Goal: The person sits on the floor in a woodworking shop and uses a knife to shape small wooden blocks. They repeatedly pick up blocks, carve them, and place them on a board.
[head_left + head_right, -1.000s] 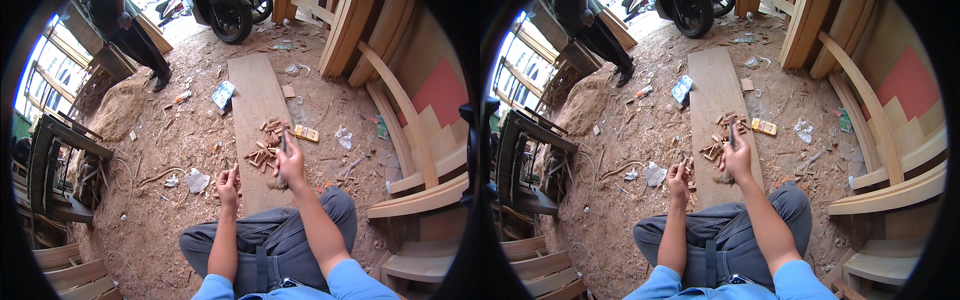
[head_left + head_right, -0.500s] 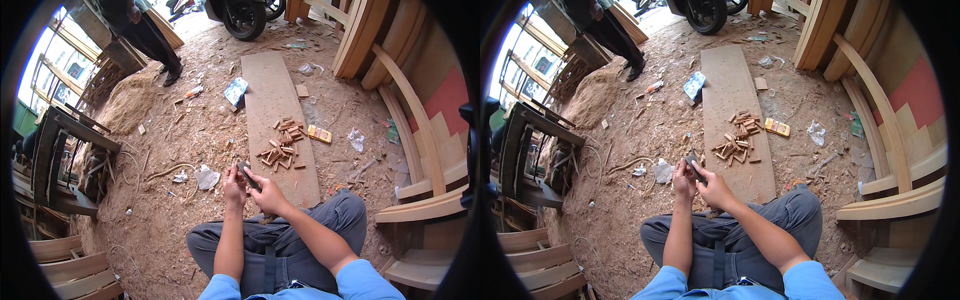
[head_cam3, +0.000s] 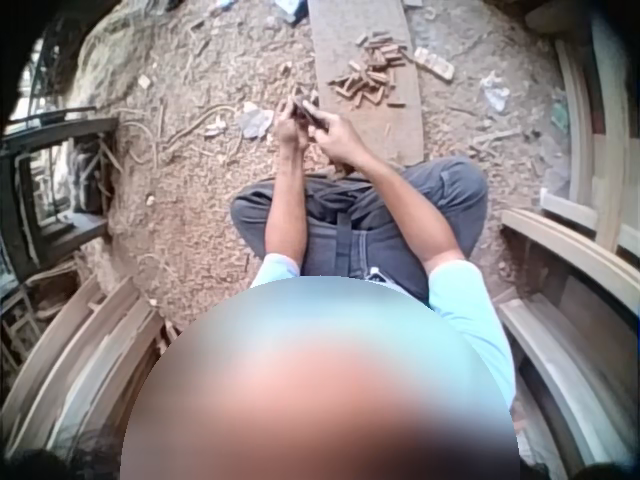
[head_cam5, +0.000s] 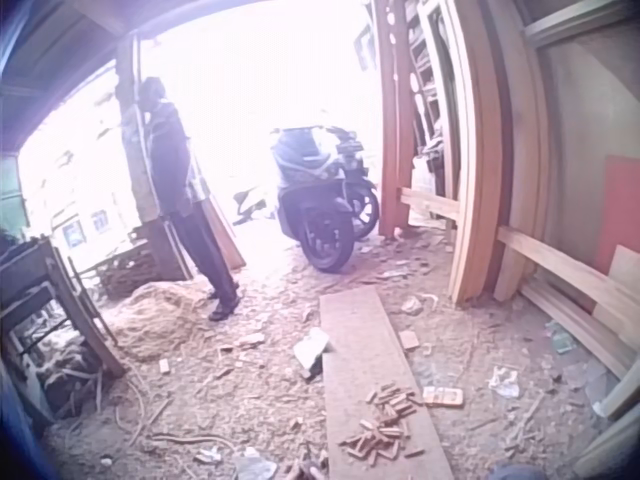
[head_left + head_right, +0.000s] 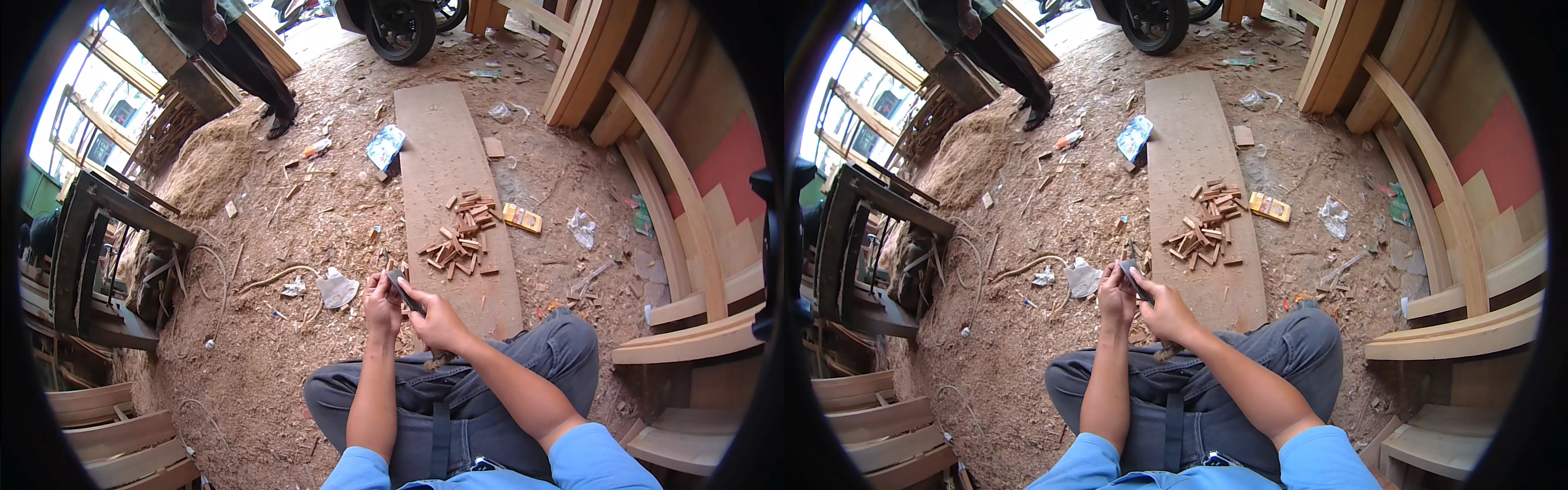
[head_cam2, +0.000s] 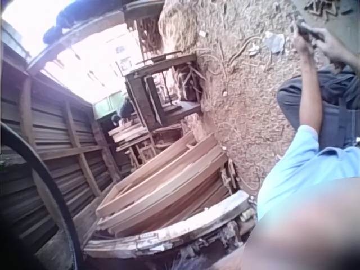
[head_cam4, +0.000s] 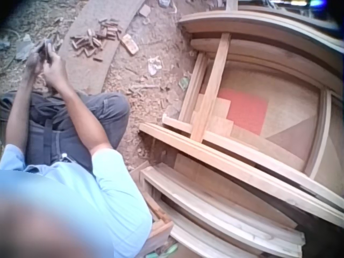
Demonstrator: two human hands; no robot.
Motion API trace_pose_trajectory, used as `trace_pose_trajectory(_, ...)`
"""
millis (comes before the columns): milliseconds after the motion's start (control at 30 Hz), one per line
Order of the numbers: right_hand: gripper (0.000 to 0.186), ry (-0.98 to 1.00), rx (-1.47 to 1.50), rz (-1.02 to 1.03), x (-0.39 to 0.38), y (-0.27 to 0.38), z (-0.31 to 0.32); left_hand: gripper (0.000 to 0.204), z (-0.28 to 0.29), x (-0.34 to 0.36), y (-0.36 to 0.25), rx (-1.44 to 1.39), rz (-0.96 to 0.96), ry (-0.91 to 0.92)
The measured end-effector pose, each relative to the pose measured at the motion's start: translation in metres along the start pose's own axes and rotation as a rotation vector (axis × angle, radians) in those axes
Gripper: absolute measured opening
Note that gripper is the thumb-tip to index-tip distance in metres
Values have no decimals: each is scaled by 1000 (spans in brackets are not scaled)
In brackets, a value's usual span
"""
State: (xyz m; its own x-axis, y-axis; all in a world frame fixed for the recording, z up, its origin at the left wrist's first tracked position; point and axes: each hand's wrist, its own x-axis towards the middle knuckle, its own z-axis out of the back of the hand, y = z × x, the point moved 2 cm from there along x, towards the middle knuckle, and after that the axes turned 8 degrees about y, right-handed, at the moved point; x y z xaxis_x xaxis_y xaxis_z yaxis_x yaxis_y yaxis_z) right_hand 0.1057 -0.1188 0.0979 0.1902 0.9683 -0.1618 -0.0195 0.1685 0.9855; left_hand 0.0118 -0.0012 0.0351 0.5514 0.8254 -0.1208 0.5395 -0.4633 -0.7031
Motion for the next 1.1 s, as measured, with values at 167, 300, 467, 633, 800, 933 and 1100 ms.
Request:
trace_pose_trajectory(167,61,9,172,-122,1,-25,-2,14,3,8,7,151,-4,27)
trace_pose_trajectory(300,63,-30,162,-113,9,-9,0,14,-2,5,9,280,-39,-45)
trace_pose_trajectory(467,62,-936,317,-58,14,21,98,16,-15,-27,20,669,153,14)
trace_pose_trajectory(633,64,-379,484,-84,17,-8,68,17,-17,-5,9,304,6,32)
trace_pose_trajectory(800,63,-133,277,160,22,-11,6,17,-4,-3,-3,65,3,37)
trace_pose_trajectory(933,64,-1,20,146,12,6,5,17,-3,-1,-8,-51,22,52)
trace_pose_trajectory(1100,64,14,-103,34,6,13,-3,16,-10,5,-5,-66,28,-27)
